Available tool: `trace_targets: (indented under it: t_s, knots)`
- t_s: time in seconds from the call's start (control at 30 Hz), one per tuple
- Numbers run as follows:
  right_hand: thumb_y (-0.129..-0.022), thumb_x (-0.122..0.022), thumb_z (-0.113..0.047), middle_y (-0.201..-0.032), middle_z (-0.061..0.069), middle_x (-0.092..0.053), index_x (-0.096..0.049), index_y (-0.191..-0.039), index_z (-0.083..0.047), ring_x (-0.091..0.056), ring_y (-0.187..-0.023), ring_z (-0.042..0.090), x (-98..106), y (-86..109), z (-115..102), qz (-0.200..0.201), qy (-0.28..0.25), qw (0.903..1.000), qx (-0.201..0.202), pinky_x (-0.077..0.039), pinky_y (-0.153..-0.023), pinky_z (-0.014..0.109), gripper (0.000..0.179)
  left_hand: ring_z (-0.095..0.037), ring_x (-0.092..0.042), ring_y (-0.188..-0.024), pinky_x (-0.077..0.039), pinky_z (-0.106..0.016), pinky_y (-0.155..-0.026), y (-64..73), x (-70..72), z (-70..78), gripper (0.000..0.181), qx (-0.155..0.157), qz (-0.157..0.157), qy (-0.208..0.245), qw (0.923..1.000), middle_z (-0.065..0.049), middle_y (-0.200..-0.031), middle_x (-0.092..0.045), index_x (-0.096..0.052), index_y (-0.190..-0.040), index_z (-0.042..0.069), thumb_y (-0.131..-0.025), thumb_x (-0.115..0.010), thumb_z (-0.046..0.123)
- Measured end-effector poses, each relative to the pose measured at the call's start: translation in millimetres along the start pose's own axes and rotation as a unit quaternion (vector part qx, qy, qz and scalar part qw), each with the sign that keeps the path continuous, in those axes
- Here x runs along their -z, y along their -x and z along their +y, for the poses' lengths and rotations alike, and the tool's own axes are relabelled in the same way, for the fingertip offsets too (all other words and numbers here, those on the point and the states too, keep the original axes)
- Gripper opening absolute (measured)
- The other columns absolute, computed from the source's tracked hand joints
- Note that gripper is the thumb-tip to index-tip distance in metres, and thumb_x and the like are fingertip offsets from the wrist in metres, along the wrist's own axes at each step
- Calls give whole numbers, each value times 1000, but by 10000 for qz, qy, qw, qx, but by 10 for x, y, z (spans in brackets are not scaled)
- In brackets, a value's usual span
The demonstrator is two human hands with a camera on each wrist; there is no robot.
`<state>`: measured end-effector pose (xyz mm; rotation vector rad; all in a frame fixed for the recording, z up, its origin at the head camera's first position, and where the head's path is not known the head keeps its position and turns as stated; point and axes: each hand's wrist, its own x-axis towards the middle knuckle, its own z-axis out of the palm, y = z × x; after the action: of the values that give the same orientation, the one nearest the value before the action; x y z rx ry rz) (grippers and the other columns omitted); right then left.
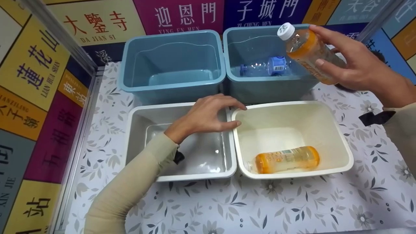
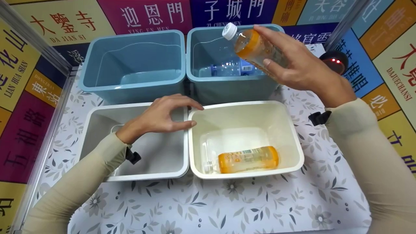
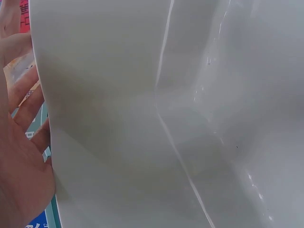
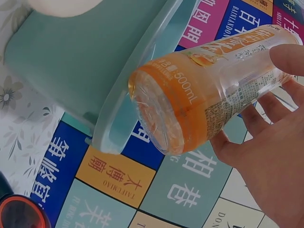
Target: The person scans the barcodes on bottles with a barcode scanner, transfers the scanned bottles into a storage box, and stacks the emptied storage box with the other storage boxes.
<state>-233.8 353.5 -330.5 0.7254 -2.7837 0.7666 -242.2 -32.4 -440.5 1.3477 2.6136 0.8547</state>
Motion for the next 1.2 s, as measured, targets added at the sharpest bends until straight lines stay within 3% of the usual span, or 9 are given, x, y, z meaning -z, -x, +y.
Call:
trace_targets:
  t_s: [0.1, 0.27, 0.53, 0.73, 1.03, 1.2]
  knots:
    - [-97, -61, -16, -161, -2, -37, -25, -160, -31, -35, -143, 1, -22, -50, -11, -33, 30, 10000, -17, -27, -112, 24, 73, -1, -56, -109, -47, -32, -89, -4, 1, 1, 43, -4, -11, -20, 10000, 30, -123, -63, -64, -127, 46, -87, -59, 63]
    - [-98, -61, -18, -161, -5, -35, -25, -159, -34, -32, -145, 1, -51, -136, -39, -118, -37, 9999, -63, -28, -114, 29, 73, -1, -55, -110, -47, -31, -91, -14, 0, 9, 42, -17, -36, -39, 10000, 30, -124, -63, -64, -126, 45, -88, -59, 62]
    - [-101, -58, -19, -163, -2, -32, -22, -160, -35, -29, -151, 18, -108, -288, -113, -333, -172, 9993, 59, -23, -122, 44, 71, -2, -54, -111, -46, -32, -93, -11, 10, 9, 43, 50, -115, 54, 9999, 29, -126, -62, -64, -127, 45, -88, -58, 62]
    - [-99, -60, -22, -163, -6, -32, -23, -159, -38, -30, -150, 29, -181, -412, -184, -368, -344, 9987, 87, -24, -118, 65, 72, -2, -53, -114, -45, -33, -96, -7, 13, 6, 44, 119, -170, 84, 9997, 29, -127, -62, -63, -127, 46, -88, -56, 64]
    - [-98, -60, -25, -161, -6, -35, -23, -158, -40, -33, -150, 27, -305, -661, -274, -405, -285, 9976, 478, -25, -119, 62, 72, -3, -53, -116, -45, -34, -99, -2, 14, 1, 44, 157, -225, 60, 9996, 28, -130, -61, -62, -128, 46, -89, -55, 65]
    - [-98, -61, -24, -160, -5, -38, -25, -158, -39, -38, -147, 28, -392, -790, -313, -385, -397, 9961, 693, -28, -118, 60, 73, -3, -54, -113, -46, -33, -94, -12, 1, 1, 44, 83, -141, -35, 9999, 27, -127, -62, -63, -127, 45, -89, -55, 64]
